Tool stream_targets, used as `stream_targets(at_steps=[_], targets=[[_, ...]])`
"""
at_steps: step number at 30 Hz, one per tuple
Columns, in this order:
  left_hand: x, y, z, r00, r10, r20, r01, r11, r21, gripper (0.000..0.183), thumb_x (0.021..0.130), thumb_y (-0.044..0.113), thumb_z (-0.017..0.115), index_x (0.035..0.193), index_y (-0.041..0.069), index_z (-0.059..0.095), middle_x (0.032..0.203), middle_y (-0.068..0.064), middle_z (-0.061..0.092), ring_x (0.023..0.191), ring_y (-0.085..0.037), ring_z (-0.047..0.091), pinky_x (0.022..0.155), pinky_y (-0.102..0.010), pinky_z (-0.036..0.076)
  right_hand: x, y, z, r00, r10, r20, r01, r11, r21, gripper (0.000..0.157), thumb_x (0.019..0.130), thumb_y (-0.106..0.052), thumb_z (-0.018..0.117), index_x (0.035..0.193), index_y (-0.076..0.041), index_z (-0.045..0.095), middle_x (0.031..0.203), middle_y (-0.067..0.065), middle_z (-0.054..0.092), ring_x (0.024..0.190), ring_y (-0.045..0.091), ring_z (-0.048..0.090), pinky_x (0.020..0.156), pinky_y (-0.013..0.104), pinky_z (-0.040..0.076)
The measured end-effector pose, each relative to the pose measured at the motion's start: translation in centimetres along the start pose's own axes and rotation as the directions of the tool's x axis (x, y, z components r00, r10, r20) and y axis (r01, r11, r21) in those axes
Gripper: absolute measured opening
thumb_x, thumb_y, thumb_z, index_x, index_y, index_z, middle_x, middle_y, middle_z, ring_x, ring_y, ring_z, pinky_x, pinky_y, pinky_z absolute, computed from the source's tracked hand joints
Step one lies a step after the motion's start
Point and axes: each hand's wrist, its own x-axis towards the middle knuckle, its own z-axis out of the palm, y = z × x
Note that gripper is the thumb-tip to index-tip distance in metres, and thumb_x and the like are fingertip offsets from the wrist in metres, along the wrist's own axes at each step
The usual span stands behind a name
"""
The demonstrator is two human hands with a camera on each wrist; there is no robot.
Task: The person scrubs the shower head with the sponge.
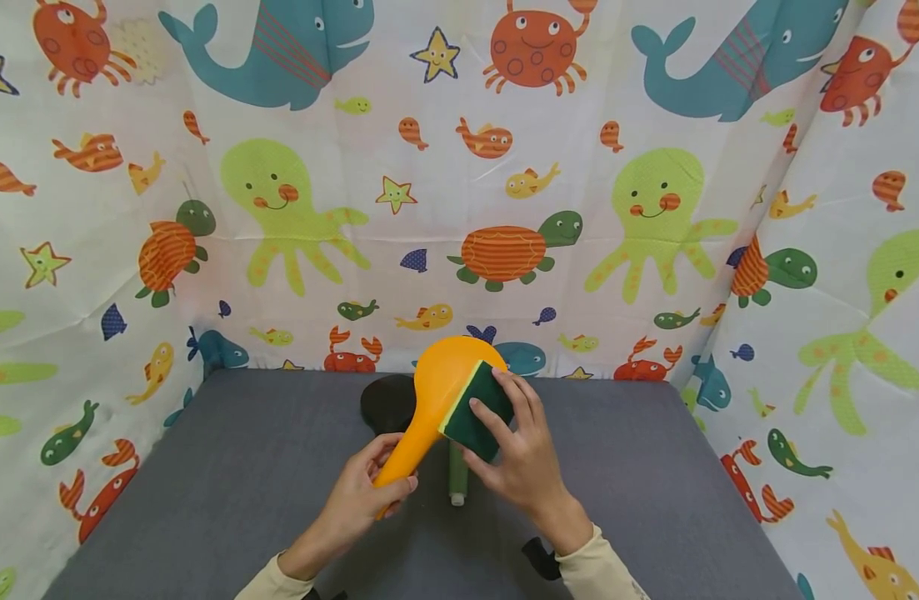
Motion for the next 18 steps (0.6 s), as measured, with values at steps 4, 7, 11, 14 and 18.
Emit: stream_targets(at_steps=[4, 7, 11, 14, 18], targets=[[-0.10, 0.05, -0.08, 1.000, -0.002, -0.004, 0.002, 1.000, -0.017, 0.053, 0.085, 0.011, 0.075, 0.132, 0.010, 0.051, 0.094, -0.011, 0.060, 0.057, -0.013, 0.051, 0.052, -0.019, 0.045, -0.13, 0.50, -0.27, 1.000, 0.022, -0.007, -0.022, 1.000, 0.000, 0.055, 0.092, -0.058, 0.055, 0.124, -0.014, 0.065, 0.145, 0.023, 0.046, 0.128, 0.041, 0.045, 0.105, 0.039, 0.047], [-0.19, 0.05, -0.15, 1.000, -0.004, -0.005, 0.004, 1.000, -0.024, 0.053, 0.086, 0.011, 0.074, 0.133, 0.010, 0.050, 0.095, -0.012, 0.061, 0.057, -0.013, 0.051, 0.052, -0.019, 0.045, -0.16, 0.78, -0.38, 0.998, 0.047, -0.029, -0.046, 0.999, 0.020, 0.055, 0.091, -0.057, 0.057, 0.124, -0.013, 0.065, 0.146, 0.023, 0.046, 0.127, 0.041, 0.045, 0.114, 0.024, 0.032], [-0.28, 0.09, -0.20, 1.000, -0.007, -0.001, 0.007, 0.999, -0.046, 0.052, 0.087, 0.011, 0.073, 0.134, 0.011, 0.050, 0.097, -0.015, 0.062, 0.059, -0.014, 0.052, 0.054, -0.020, 0.046, -0.19, 0.95, -0.30, 0.994, 0.076, -0.082, -0.072, 0.996, 0.049, 0.055, 0.090, -0.055, 0.060, 0.121, -0.011, 0.066, 0.145, 0.024, 0.046, 0.126, 0.042, 0.045, 0.114, 0.022, 0.029], [-0.27, 0.15, -0.17, 1.000, -0.007, 0.005, 0.007, 0.997, -0.071, 0.052, 0.088, 0.010, 0.072, 0.134, 0.011, 0.049, 0.097, -0.014, 0.061, 0.062, -0.014, 0.052, 0.055, -0.020, 0.046, -0.17, 0.84, -0.12, 0.989, 0.088, -0.115, -0.082, 0.995, 0.054, 0.054, 0.089, -0.054, 0.062, 0.119, -0.010, 0.067, 0.144, 0.025, 0.047, 0.126, 0.043, 0.045, 0.114, 0.023, 0.030], [-0.17, 0.25, -0.09, 1.000, -0.013, 0.018, 0.015, 0.994, -0.105, 0.052, 0.089, 0.012, 0.072, 0.135, 0.010, 0.048, 0.096, -0.011, 0.061, 0.066, -0.014, 0.052, 0.056, -0.021, 0.046, -0.19, 0.40, 0.08, 0.988, 0.087, -0.127, -0.081, 0.995, 0.054, 0.053, 0.089, -0.054, 0.062, 0.119, -0.010, 0.067, 0.145, 0.025, 0.046, 0.127, 0.042, 0.045, 0.115, 0.024, 0.029]])
